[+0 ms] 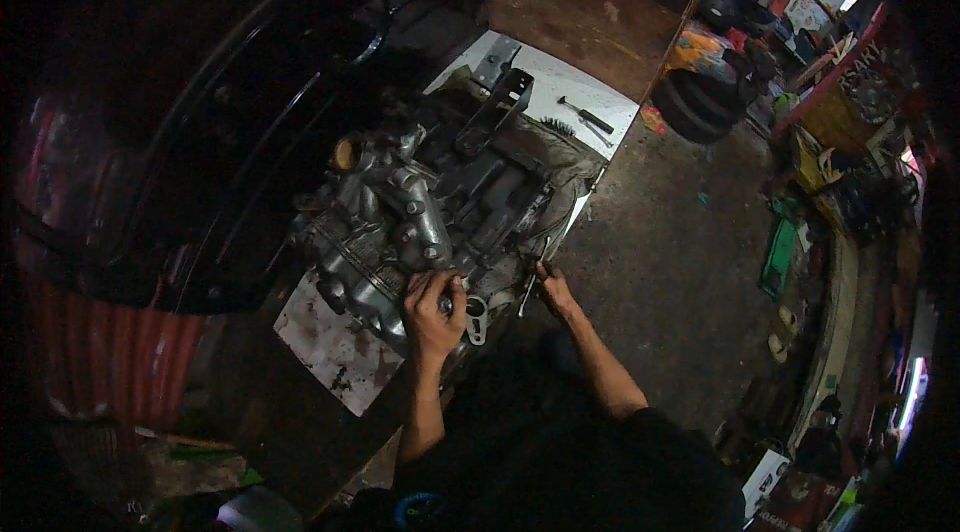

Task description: The person uses a wrench to loosen and remove bolts from a car engine block placed on a workbench. They repeatedly reposition the wrench and hands to access different bolt locations on the engine.

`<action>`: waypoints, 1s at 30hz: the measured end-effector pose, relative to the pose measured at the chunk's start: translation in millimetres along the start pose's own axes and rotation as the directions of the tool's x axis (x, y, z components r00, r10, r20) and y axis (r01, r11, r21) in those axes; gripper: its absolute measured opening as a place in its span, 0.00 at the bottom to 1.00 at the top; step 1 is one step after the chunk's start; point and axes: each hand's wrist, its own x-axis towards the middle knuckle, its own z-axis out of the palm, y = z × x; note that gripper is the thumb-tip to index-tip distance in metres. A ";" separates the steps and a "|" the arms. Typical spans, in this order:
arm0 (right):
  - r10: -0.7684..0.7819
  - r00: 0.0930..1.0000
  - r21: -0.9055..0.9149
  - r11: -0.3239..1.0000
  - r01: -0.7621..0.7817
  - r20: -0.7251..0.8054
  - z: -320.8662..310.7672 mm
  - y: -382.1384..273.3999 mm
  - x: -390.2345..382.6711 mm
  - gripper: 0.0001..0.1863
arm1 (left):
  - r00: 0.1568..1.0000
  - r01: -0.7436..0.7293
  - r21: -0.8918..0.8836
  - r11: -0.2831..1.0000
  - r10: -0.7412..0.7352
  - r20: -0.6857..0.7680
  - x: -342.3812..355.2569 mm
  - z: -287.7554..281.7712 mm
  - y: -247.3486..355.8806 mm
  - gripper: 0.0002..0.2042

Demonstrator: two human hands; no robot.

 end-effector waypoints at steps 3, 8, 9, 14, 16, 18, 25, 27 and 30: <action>0.014 0.999 -0.084 0.996 -0.017 -0.031 -5.3 -3.9 11.6 0.21 | 1.000 0.011 0.008 1.000 -0.011 0.016 0.7 0.6 1.2 0.04; -0.029 0.998 0.201 0.979 0.016 0.061 -8.3 -12.4 11.4 0.21 | 1.000 -0.013 0.012 1.000 0.012 0.023 1.7 -2.2 2.7 0.04; -0.028 0.996 0.241 0.971 0.007 0.081 -9.1 -14.0 10.8 0.22 | 1.000 -0.016 0.014 1.000 0.015 0.017 2.0 -2.1 3.1 0.04; 0.147 0.981 0.185 0.968 -0.168 0.123 -14.8 -28.4 24.9 0.26 | 1.000 -0.001 0.002 1.000 0.001 0.021 1.0 0.5 -0.4 0.04; 0.150 0.976 0.287 0.939 -0.190 0.158 -15.7 -40.0 21.6 0.21 | 1.000 -0.002 0.010 1.000 0.001 0.019 0.5 -1.3 0.1 0.04; 0.216 0.968 0.317 0.916 -0.247 0.129 -26.2 -43.2 28.3 0.16 | 0.999 -0.013 0.007 1.000 0.012 0.031 2.1 -3.1 4.6 0.04; 0.239 0.968 0.328 0.911 -0.250 0.073 -17.8 -25.8 39.5 0.14 | 0.999 -0.024 0.033 0.999 0.023 0.029 0.8 -1.2 2.8 0.05; 0.219 0.964 0.108 0.966 -0.236 0.150 1.9 -27.4 33.8 0.18 | 0.999 -0.025 0.043 0.999 0.024 0.033 -0.4 -2.9 2.6 0.05; -0.285 0.955 -0.663 0.730 0.165 -0.076 18.2 21.2 44.3 0.20 | 0.999 -0.044 0.049 0.998 0.043 0.026 1.2 1.8 2.6 0.04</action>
